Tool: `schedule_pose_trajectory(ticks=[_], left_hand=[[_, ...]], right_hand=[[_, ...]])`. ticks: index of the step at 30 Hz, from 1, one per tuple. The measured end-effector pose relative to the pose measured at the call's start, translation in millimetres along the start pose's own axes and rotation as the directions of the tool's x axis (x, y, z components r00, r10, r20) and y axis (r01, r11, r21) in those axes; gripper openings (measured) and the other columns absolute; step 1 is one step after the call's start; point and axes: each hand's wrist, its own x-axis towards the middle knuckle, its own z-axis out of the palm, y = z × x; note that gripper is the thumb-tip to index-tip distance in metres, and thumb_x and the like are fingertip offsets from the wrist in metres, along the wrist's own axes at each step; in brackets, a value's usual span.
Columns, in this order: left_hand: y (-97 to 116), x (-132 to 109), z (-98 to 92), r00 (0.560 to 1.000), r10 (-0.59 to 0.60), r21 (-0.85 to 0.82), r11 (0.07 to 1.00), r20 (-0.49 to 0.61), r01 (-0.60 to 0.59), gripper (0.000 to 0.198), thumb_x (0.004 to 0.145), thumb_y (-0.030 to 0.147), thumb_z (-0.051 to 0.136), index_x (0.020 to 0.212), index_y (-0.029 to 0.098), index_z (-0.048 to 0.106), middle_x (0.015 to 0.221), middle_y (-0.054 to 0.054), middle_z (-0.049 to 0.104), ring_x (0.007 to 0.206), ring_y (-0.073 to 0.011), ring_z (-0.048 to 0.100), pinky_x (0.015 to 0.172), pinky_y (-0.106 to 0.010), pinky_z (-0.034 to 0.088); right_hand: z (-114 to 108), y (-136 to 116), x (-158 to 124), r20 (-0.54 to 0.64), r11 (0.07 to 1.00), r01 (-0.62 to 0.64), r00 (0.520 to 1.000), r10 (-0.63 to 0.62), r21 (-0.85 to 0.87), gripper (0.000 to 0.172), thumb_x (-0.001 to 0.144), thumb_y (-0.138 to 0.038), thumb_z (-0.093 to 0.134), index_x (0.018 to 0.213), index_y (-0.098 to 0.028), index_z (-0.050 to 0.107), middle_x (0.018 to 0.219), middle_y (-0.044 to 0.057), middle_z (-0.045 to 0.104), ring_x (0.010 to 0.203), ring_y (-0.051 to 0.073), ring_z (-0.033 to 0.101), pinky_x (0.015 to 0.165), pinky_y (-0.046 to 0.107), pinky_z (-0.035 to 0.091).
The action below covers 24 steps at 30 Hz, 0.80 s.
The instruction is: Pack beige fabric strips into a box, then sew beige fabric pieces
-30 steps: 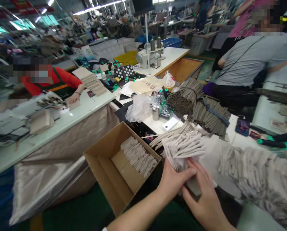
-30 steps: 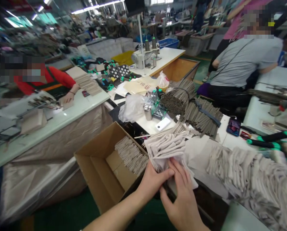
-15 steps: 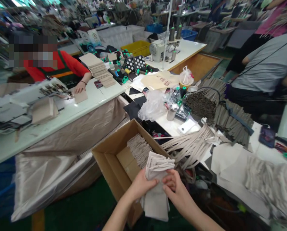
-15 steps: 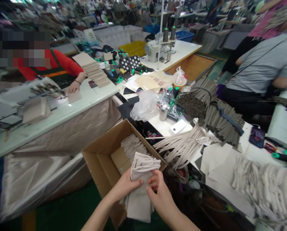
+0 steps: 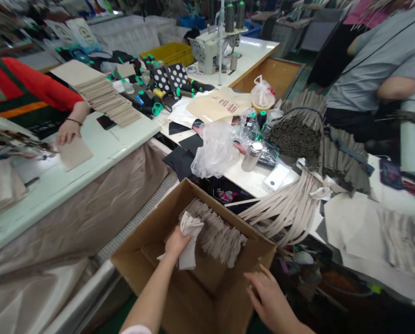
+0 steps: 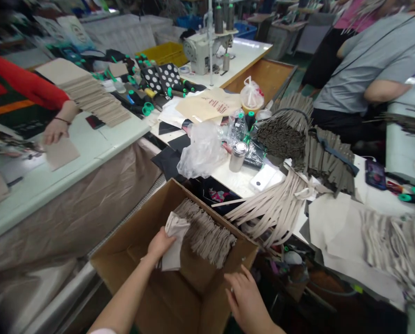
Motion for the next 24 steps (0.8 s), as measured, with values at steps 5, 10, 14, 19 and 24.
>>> schedule_pose_trajectory(ticks=[5, 10, 14, 19, 24], left_hand=[[9.4, 77.3, 17.0, 0.997, 0.074, 0.191, 0.979, -0.028, -0.068, 0.043, 0.085, 0.029, 0.055, 0.124, 0.012, 0.048, 0.119, -0.021, 0.068, 0.113, -0.0311, 0.066, 0.091, -0.038, 0.05], [20.2, 150.1, 34.7, 0.991, 0.133, 0.258, 0.958, -0.005, -0.128, 0.043, 0.087, 0.035, 0.057, 0.124, 0.015, 0.048, 0.119, -0.02, 0.069, 0.114, -0.0292, 0.066, 0.088, -0.036, 0.051], [27.3, 188.1, 43.7, 0.985, 0.171, 0.292, 0.943, -0.006, -0.162, 0.043, 0.09, 0.037, 0.053, 0.124, 0.011, 0.046, 0.12, -0.021, 0.068, 0.113, -0.0303, 0.066, 0.088, -0.037, 0.051], [38.3, 202.4, 50.2, 0.963, 0.264, 0.375, 0.899, -0.054, -0.225, 0.04, 0.094, 0.028, 0.043, 0.129, 0.008, 0.046, 0.129, -0.022, 0.061, 0.12, -0.0295, 0.061, 0.097, -0.036, 0.049], [54.2, 183.2, 51.5, 0.93, 0.318, 0.433, 0.876, -0.184, -0.214, 0.051, 0.098, 0.021, 0.029, 0.144, 0.0, 0.033, 0.129, -0.028, 0.058, 0.121, -0.0367, 0.059, 0.093, -0.046, 0.052]], right_hand=[[24.9, 19.7, 8.5, -0.194, 0.949, 0.2, 0.948, -0.25, -0.244, 0.035, 0.08, -0.004, 0.049, 0.107, -0.023, 0.061, 0.082, -0.003, 0.072, 0.072, 0.014, 0.069, 0.108, 0.036, 0.044], [43.9, 36.2, 12.2, -0.267, 0.907, 0.191, 0.915, -0.303, -0.376, 0.031, 0.082, -0.002, 0.048, 0.096, -0.023, 0.064, 0.073, -0.007, 0.071, 0.064, 0.01, 0.066, 0.116, 0.027, 0.031], [51.3, 42.0, 9.5, -0.323, 0.929, 0.116, 0.916, -0.237, -0.352, 0.033, 0.088, -0.001, 0.041, 0.091, -0.024, 0.065, 0.068, -0.007, 0.069, 0.061, 0.01, 0.063, 0.122, 0.029, 0.019], [51.2, 41.6, 8.8, -0.288, 0.933, 0.054, 0.943, -0.165, -0.355, 0.027, 0.087, -0.004, 0.046, 0.093, -0.024, 0.064, 0.067, -0.006, 0.064, 0.062, 0.011, 0.06, 0.116, 0.03, 0.03], [72.1, 55.9, 9.1, -0.317, 0.918, 0.038, 0.932, -0.175, -0.395, 0.019, 0.096, -0.015, 0.047, 0.089, -0.024, 0.062, 0.06, -0.006, 0.059, 0.06, 0.012, 0.054, 0.115, 0.034, 0.032]])
